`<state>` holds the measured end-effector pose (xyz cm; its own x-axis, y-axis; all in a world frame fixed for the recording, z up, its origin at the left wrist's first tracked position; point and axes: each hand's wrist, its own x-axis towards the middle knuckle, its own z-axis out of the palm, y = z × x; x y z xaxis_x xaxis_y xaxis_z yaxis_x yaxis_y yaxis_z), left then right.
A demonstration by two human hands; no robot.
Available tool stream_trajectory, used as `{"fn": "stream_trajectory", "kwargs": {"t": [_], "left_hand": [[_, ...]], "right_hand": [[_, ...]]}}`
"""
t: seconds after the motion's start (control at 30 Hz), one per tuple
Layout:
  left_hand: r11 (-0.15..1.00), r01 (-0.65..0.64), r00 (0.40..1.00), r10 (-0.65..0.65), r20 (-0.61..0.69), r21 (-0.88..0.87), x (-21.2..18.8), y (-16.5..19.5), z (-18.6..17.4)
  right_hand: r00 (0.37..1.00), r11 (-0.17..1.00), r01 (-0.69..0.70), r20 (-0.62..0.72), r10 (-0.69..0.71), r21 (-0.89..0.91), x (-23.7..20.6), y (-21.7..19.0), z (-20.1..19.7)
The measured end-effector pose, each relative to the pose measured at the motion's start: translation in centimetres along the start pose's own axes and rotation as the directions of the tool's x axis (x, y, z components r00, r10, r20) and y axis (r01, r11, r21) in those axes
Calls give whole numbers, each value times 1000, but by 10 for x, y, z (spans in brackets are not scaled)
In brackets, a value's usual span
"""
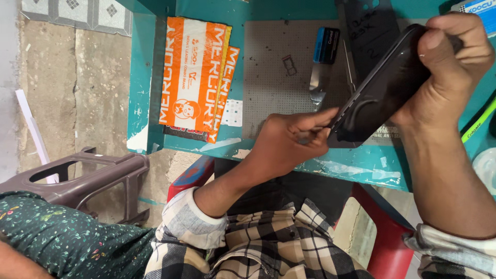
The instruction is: The person scrapes residue from a gray phone back cover using a white plastic tool. They then pick up a black phone chassis, use a metal spudger to pry along the edges, and insert a SIM card into the tray slot.
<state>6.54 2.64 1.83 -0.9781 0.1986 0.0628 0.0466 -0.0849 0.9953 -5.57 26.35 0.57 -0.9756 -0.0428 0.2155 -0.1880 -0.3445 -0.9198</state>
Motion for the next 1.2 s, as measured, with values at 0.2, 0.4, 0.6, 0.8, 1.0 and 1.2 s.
{"fn": "stream_trajectory", "kwargs": {"t": [0.2, 0.4, 0.6, 0.8, 1.0, 1.2], "left_hand": [[998, 65, 994, -64, 85, -9, -4, 2, -8], [956, 165, 973, -117, 200, -242, -1, -2, -12], [950, 192, 961, -133, 242, -244, -1, -5, -16], [943, 184, 968, -124, 220, -276, 1, -13, -17], [951, 172, 969, -117, 215, -257, 5, -18, -18], [952, 212, 967, -172, 188, -220, 4, -17, -15]], "right_hand": [[1000, 998, -4, 10, 4, 70, -2, -3, 3], [1000, 999, -3, 2, 3, 53, -2, -8, 8], [1000, 999, 5, 5, -5, 43, -2, -6, 5], [1000, 999, 13, 2, -13, 46, -2, -4, 4], [999, 998, 46, 22, -45, -30, -8, -7, 4], [1000, 1000, 22, -12, -22, -19, -7, -8, 7]]}}
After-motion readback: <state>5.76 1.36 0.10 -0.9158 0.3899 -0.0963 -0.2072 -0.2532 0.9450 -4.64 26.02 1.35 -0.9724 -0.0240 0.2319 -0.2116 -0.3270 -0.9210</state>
